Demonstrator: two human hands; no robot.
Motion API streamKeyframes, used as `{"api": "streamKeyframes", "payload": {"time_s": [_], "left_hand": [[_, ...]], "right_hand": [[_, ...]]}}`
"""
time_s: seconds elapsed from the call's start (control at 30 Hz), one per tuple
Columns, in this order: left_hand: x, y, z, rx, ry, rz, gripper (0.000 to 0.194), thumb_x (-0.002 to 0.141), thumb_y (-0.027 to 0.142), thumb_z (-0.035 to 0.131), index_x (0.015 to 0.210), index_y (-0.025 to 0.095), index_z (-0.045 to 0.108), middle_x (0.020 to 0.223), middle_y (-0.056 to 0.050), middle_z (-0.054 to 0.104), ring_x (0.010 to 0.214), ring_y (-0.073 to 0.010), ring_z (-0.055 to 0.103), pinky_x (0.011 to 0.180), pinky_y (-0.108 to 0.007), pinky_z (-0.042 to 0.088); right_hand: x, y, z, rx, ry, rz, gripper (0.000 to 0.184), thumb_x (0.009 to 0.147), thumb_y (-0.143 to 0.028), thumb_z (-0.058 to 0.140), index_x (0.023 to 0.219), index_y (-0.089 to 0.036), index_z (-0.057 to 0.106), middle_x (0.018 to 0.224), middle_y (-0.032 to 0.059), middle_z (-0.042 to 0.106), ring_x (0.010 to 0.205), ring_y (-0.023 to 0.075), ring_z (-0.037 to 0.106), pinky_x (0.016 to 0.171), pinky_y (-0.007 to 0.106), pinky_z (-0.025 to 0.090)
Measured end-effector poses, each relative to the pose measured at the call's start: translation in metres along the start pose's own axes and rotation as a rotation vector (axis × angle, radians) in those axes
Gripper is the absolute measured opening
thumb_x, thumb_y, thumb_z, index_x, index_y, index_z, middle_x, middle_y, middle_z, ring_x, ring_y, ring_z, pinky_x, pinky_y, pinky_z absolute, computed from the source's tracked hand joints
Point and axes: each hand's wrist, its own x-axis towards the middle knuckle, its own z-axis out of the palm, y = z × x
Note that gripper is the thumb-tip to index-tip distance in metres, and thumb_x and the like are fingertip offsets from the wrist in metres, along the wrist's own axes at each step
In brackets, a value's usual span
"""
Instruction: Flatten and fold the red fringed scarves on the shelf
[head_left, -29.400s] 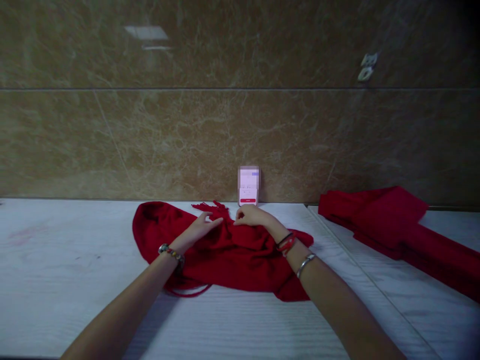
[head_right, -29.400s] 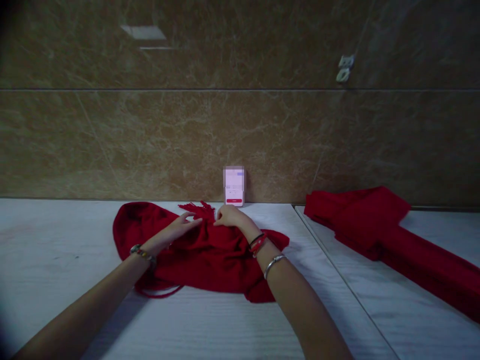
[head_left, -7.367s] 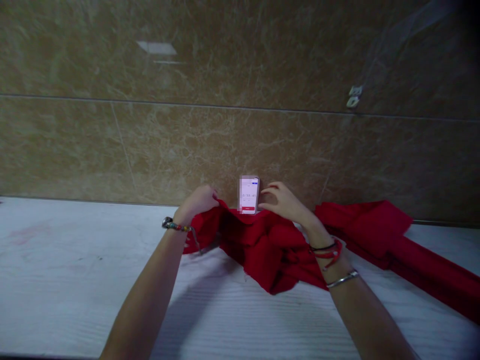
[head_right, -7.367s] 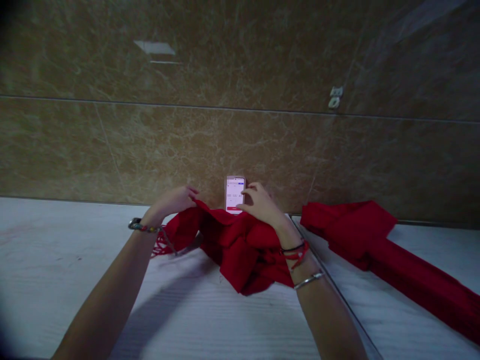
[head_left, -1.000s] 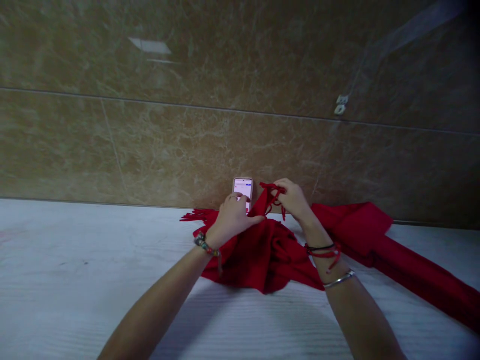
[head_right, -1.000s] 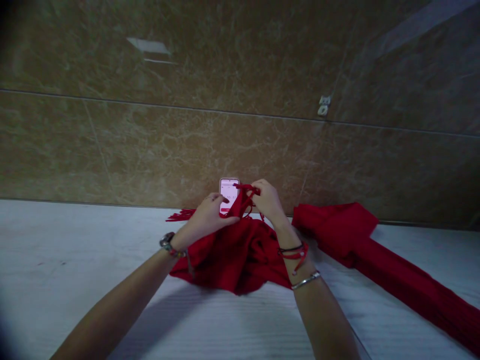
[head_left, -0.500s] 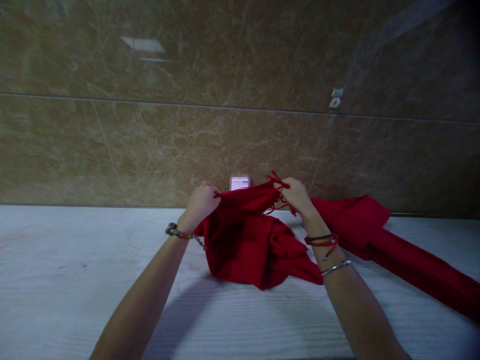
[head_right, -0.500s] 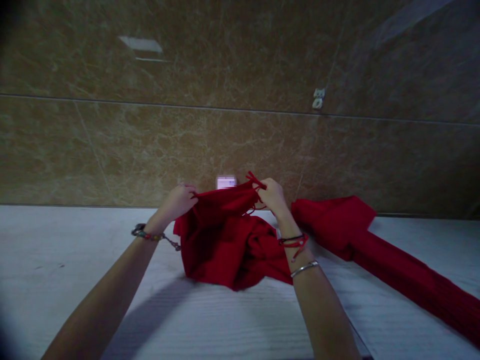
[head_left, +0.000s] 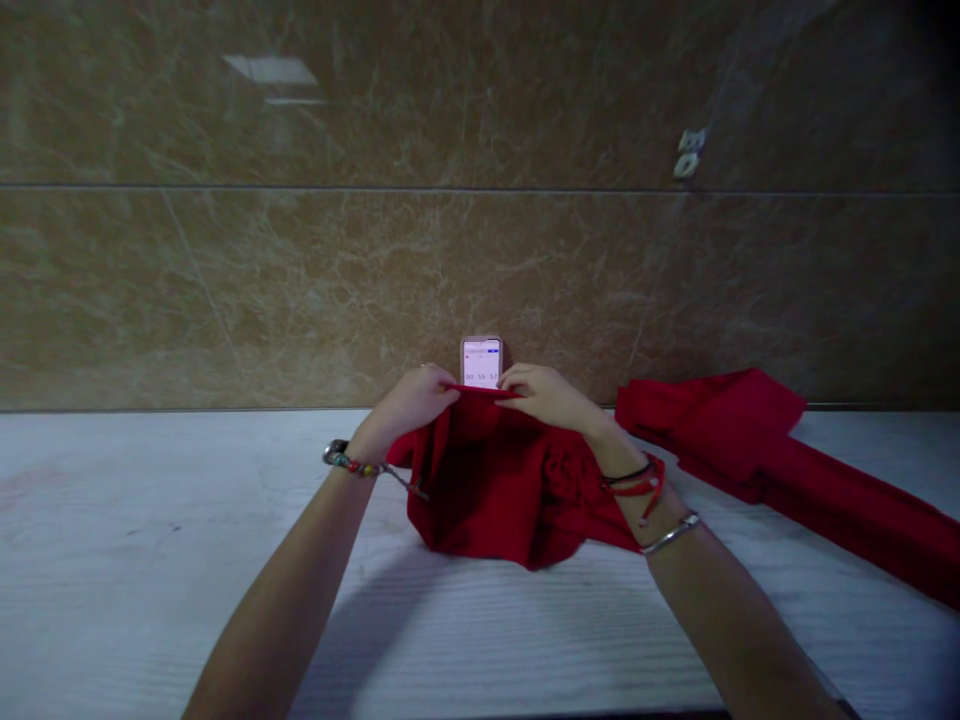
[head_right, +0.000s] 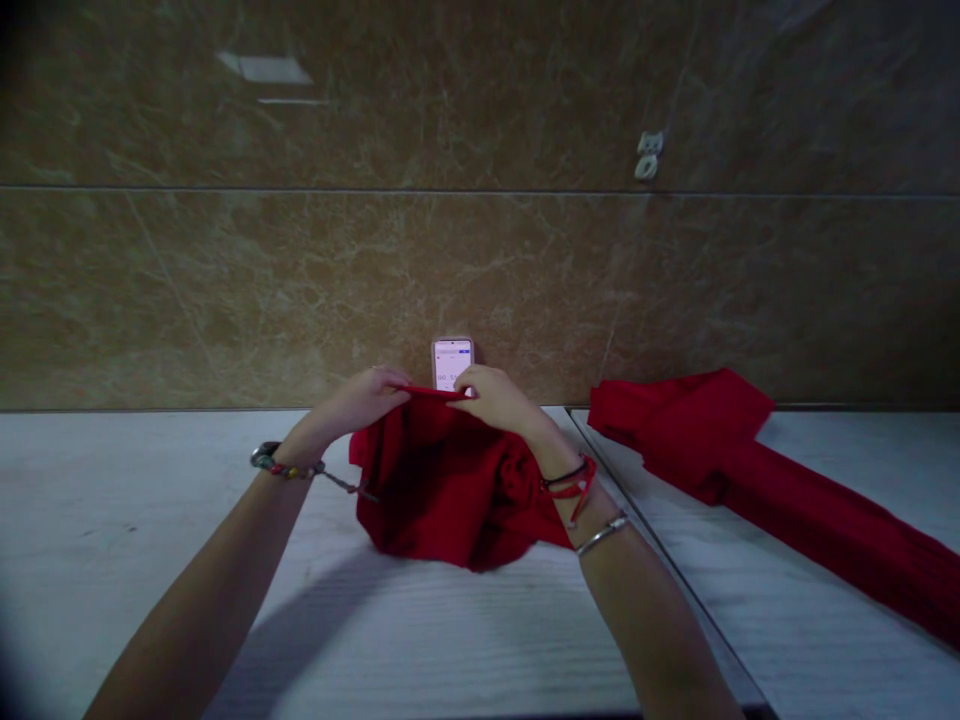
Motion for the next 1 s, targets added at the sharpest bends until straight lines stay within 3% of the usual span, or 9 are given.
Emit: {"api": "streamKeyframes", "payload": {"time_s": [0.13, 0.27, 0.43, 0.6, 0.7, 0.8, 0.9, 1.0], "left_hand": [[-0.001, 0.001, 0.01, 0.26, -0.02, -0.077, 0.023, 0.073, 0.014, 0.045, 0.072, 0.014, 0.068, 0.082, -0.007, 0.066, 0.082, -0.0168, 0.059, 0.078, -0.024, 0.043], [-0.004, 0.006, 0.013, 0.366, -0.066, -0.204, 0.022, 0.072, 0.016, 0.047, 0.078, 0.013, 0.068, 0.086, -0.011, 0.065, 0.081, -0.0203, 0.06, 0.075, -0.028, 0.046], [-0.008, 0.004, 0.002, 0.402, 0.079, -0.275, 0.024, 0.076, 0.019, 0.044, 0.08, 0.014, 0.067, 0.091, -0.012, 0.062, 0.087, -0.0233, 0.059, 0.077, -0.032, 0.046], [-0.002, 0.005, 0.025, 0.272, 0.182, -0.2, 0.028, 0.077, 0.017, 0.05, 0.103, 0.014, 0.058, 0.101, -0.011, 0.057, 0.092, -0.021, 0.056, 0.08, -0.032, 0.045], [0.005, 0.01, 0.04, 0.173, 0.22, -0.063, 0.018, 0.078, 0.017, 0.052, 0.094, 0.013, 0.06, 0.098, -0.009, 0.056, 0.088, -0.0177, 0.055, 0.08, -0.029, 0.044], [0.007, 0.015, 0.03, 0.09, 0.298, -0.01, 0.013, 0.081, 0.019, 0.05, 0.083, 0.014, 0.062, 0.092, -0.006, 0.056, 0.087, -0.0159, 0.054, 0.08, -0.027, 0.043], [0.003, 0.018, 0.009, 0.101, 0.38, 0.01, 0.016, 0.081, 0.022, 0.051, 0.078, 0.014, 0.064, 0.09, -0.005, 0.057, 0.087, -0.0163, 0.054, 0.082, -0.029, 0.043], [-0.002, 0.017, 0.001, 0.258, 0.338, 0.053, 0.017, 0.079, 0.023, 0.052, 0.074, 0.014, 0.065, 0.098, -0.008, 0.057, 0.093, -0.0196, 0.052, 0.084, -0.032, 0.043]], "right_hand": [[-0.002, 0.011, -0.01, -0.004, 0.113, 0.064, 0.016, 0.076, -0.014, 0.051, 0.075, -0.016, 0.067, 0.083, 0.0062, 0.066, 0.078, 0.016, 0.059, 0.072, 0.027, 0.043], [-0.004, 0.018, -0.019, -0.024, 0.212, 0.207, 0.016, 0.076, -0.022, 0.053, 0.07, -0.017, 0.067, 0.078, 0.0052, 0.065, 0.072, 0.0159, 0.058, 0.066, 0.025, 0.042], [-0.006, 0.028, -0.027, -0.03, 0.266, 0.411, 0.029, 0.079, -0.033, 0.048, 0.064, -0.016, 0.066, 0.064, 0.0028, 0.062, 0.061, 0.0151, 0.055, 0.055, 0.025, 0.038], [-0.006, 0.027, -0.028, -0.098, 0.309, 0.408, 0.026, 0.078, -0.031, 0.05, 0.062, -0.016, 0.065, 0.066, 0.0031, 0.061, 0.063, 0.0152, 0.054, 0.059, 0.026, 0.037], [-0.007, 0.028, -0.029, -0.102, 0.318, 0.4, 0.024, 0.077, -0.031, 0.051, 0.063, -0.017, 0.065, 0.067, 0.0034, 0.061, 0.064, 0.0157, 0.054, 0.059, 0.027, 0.038], [-0.007, 0.031, -0.034, -0.129, 0.406, 0.389, 0.023, 0.077, -0.031, 0.053, 0.061, -0.018, 0.063, 0.066, 0.0034, 0.059, 0.065, 0.0165, 0.054, 0.061, 0.028, 0.04], [-0.01, 0.026, -0.043, -0.202, 0.658, 0.295, 0.024, 0.079, -0.032, 0.051, 0.063, -0.019, 0.063, 0.073, 0.005, 0.058, 0.071, 0.0184, 0.055, 0.067, 0.032, 0.043], [-0.014, 0.013, -0.052, -0.303, 0.844, 0.155, 0.022, 0.082, -0.034, 0.048, 0.072, -0.02, 0.063, 0.09, 0.0079, 0.057, 0.087, 0.0223, 0.054, 0.078, 0.039, 0.041]]}}
